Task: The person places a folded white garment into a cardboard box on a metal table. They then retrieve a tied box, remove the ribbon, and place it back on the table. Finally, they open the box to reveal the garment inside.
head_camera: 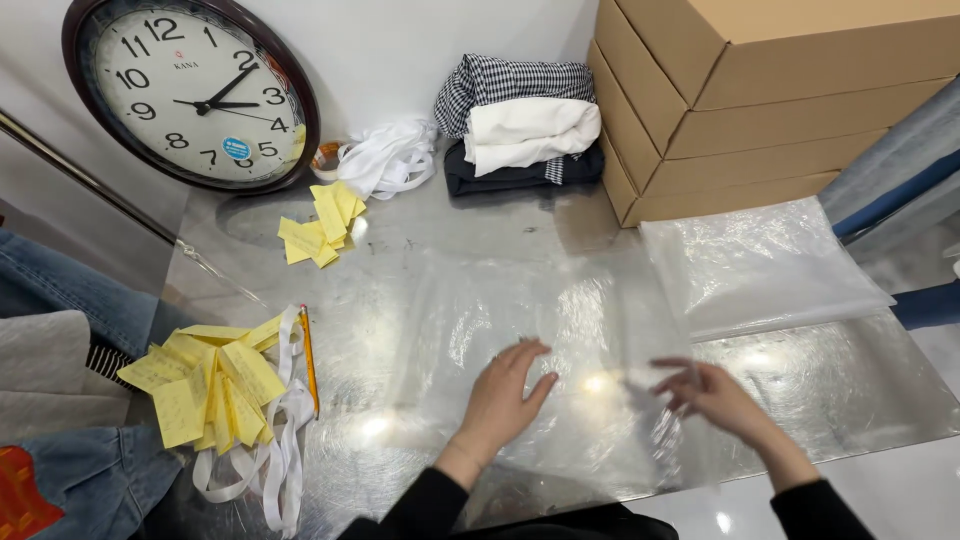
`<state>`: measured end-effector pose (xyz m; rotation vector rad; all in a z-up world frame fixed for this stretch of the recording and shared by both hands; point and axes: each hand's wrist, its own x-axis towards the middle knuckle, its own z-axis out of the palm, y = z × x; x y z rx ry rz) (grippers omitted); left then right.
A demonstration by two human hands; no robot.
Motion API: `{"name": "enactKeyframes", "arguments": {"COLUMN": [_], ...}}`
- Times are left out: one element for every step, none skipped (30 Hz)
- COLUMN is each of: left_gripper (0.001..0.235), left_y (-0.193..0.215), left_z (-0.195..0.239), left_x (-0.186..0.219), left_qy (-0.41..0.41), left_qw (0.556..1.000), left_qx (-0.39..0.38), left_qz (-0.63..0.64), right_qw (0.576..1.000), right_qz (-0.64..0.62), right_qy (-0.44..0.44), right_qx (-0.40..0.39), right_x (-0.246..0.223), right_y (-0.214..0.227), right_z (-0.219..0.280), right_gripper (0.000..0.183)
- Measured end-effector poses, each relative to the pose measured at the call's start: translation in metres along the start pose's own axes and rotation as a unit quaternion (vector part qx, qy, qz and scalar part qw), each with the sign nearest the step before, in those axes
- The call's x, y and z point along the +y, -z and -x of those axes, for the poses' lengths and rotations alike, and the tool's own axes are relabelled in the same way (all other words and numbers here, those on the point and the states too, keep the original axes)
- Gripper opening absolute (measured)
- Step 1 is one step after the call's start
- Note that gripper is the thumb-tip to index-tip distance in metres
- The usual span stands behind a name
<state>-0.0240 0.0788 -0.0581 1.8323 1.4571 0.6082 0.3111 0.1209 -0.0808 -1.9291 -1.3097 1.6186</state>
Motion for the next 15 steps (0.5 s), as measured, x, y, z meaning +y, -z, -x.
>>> {"name": "enactKeyframes", "arguments": {"left_gripper": [0.045, 0.053, 0.063, 0.063, 0.065, 0.067, 0.067, 0.067, 0.067, 0.067, 0.069, 0.071, 0.071, 0.075, 0.08], "left_y": [-0.01, -0.02, -0.029, -0.041, -0.054, -0.068, -0.088, -0.108, -0.127, -0.133, -0.139, -0.146, -0.14, -0.134, -0.128], "left_z": [-0.003, -0.008, -0.013, -0.009, -0.006, -0.001, 0.002, 0.004, 0.007, 0.008, 0.008, 0.01, 0.014, 0.016, 0.017], "left_x": [-0.008, -0.016, -0.024, -0.024, -0.024, -0.024, -0.035, -0.047, -0.059, -0.066, -0.073, -0.081, -0.084, -0.087, -0.089], "left_qy": [0.001, -0.017, -0.035, -0.035, -0.047, -0.057, -0.056, -0.099, -0.142, -0.137, -0.123, -0.11, -0.105, -0.102, -0.098], "left_qw": [1.0, 0.996, 0.985, 0.985, 0.972, 0.955, 0.955, 0.941, 0.913, 0.913, 0.906, 0.898, 0.898, 0.886, 0.872], "left_qx": [0.0, -0.015, -0.03, -0.027, -0.047, -0.069, -0.068, 0.032, 0.131, 0.134, 0.158, 0.18, 0.181, 0.206, 0.23], "left_qz": [0.001, -0.083, -0.165, -0.166, -0.226, -0.283, -0.283, -0.323, -0.36, -0.361, -0.373, -0.386, -0.386, -0.404, -0.421], "right_qw": [1.0, 0.998, 0.994, 0.994, 0.987, 0.978, 0.978, 0.93, 0.84, 0.84, 0.869, 0.893, 0.893, 0.87, 0.84], "right_qz": [0.0, -0.012, -0.026, -0.025, -0.007, 0.011, 0.012, 0.176, 0.332, 0.333, 0.334, 0.333, 0.334, 0.356, 0.373], "right_qy": [-0.001, 0.02, 0.041, 0.044, 0.047, 0.048, 0.048, 0.14, 0.228, 0.232, 0.228, 0.221, 0.223, 0.3, 0.375], "right_qx": [0.0, 0.051, 0.101, 0.101, 0.152, 0.202, 0.201, 0.29, 0.364, 0.36, 0.285, 0.207, 0.203, 0.163, 0.121], "right_x": [-0.002, -0.005, -0.01, -0.011, -0.013, -0.012, -0.017, -0.022, -0.027, -0.031, -0.035, -0.036, -0.013, 0.009, 0.032], "right_y": [0.002, 0.006, 0.009, 0.002, -0.004, -0.012, -0.03, -0.048, -0.066, -0.088, -0.111, -0.134, -0.147, -0.159, -0.171], "right_z": [-0.008, -0.016, -0.025, -0.035, -0.045, -0.054, -0.047, -0.042, -0.036, -0.03, -0.023, -0.015, -0.025, -0.035, -0.045], "right_gripper": [0.062, 0.049, 0.042, 0.042, 0.051, 0.061, 0.061, 0.079, 0.097, 0.097, 0.081, 0.068, 0.068, 0.068, 0.068]}}
